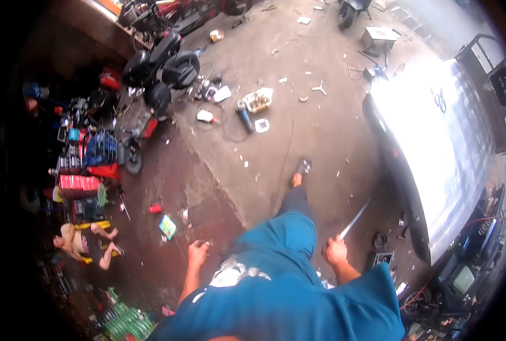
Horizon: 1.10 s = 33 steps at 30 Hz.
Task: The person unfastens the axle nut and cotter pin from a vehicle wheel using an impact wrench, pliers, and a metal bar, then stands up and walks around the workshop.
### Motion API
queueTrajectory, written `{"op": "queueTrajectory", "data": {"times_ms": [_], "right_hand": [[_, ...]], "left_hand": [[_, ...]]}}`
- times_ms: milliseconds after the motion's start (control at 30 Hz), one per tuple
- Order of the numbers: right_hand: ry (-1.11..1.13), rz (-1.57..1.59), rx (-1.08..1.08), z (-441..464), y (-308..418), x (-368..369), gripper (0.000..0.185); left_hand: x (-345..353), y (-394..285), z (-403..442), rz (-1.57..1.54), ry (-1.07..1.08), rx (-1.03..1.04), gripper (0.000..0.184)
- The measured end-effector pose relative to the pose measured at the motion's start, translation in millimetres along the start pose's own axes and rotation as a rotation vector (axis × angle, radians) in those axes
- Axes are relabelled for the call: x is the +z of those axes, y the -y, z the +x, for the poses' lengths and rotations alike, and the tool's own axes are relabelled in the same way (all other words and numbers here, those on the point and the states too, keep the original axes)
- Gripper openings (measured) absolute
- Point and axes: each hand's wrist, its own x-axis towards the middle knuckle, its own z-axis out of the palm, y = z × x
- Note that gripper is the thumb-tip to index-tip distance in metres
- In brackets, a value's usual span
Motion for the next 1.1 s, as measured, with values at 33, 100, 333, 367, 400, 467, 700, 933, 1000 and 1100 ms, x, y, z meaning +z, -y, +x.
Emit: {"op": "queueTrajectory", "data": {"times_ms": [33, 100, 333, 367, 400, 467, 700, 933, 1000, 1100], "right_hand": [[0.073, 0.010, 0.035, 9, -1, -5, 0.030], [0.259, 0.090, 0.113, 43, -22, -4, 0.037], [-0.064, 0.418, 0.382, 208, -41, -154, 0.041], [-0.203, 0.548, 0.382, 240, -44, -177, 0.036], [-0.285, 0.636, 0.400, 268, -27, -218, 0.034], [-0.350, 0.823, 0.440, 310, 21, -305, 0.038], [-0.381, 0.931, 0.285, 494, 57, -325, 0.032], [-0.187, 1.549, 0.840, 566, 92, -353, 0.013], [-0.136, 1.635, 0.940, 570, 119, -380, 0.013], [-0.138, 1.566, 0.990, 628, 149, -433, 0.012]], "left_hand": [[16, -26, 27, 0.004, 0.014, 0.030, 0.026], [42, -85, 75, 0.010, 0.032, 0.068, 0.026], [118, -245, 204, 0.276, 0.122, 0.167, 0.028], [124, -262, 217, 0.308, 0.126, 0.169, 0.028], [128, -285, 226, 0.385, 0.151, 0.146, 0.030], [140, -302, 256, 0.420, 0.148, 0.194, 0.031], [169, -416, 386, 0.626, 0.207, 0.150, 0.033], [209, -655, 536, 0.314, 0.267, 0.170, 0.031], [219, -710, 585, 0.370, 0.231, 0.290, 0.033], [249, -860, 596, 0.516, 0.186, 0.482, 0.038]]}}
